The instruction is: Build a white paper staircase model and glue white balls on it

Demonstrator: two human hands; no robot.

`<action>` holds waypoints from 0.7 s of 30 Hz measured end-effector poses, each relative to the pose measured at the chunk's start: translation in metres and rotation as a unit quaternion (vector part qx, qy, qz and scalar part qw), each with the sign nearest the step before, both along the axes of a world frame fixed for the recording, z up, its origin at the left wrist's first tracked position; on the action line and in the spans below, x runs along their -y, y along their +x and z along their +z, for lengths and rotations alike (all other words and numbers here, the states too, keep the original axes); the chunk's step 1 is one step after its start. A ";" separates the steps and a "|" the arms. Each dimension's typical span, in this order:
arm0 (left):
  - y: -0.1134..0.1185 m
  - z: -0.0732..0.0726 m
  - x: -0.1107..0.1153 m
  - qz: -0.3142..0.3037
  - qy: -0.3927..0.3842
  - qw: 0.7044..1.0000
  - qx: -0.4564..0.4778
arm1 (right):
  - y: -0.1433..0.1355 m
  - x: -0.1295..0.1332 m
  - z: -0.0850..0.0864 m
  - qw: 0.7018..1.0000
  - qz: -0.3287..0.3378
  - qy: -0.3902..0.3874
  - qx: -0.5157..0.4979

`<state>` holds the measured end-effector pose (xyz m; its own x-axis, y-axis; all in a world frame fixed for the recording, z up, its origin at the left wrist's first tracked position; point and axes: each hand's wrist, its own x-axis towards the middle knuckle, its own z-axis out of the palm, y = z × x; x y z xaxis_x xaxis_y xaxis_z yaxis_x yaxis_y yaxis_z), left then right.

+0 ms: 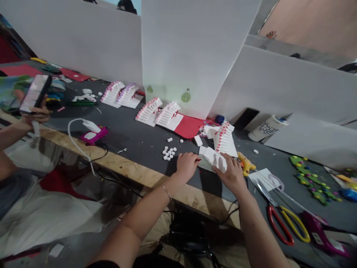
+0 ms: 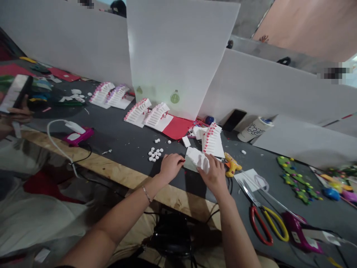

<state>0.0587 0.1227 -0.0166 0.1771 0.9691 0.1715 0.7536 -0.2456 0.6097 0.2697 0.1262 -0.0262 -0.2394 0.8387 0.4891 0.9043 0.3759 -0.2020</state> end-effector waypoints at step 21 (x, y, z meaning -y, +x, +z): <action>0.020 -0.005 -0.011 -0.002 -0.031 0.999 -0.045 | 0.009 -0.011 -0.023 0.998 0.023 -0.056 -0.031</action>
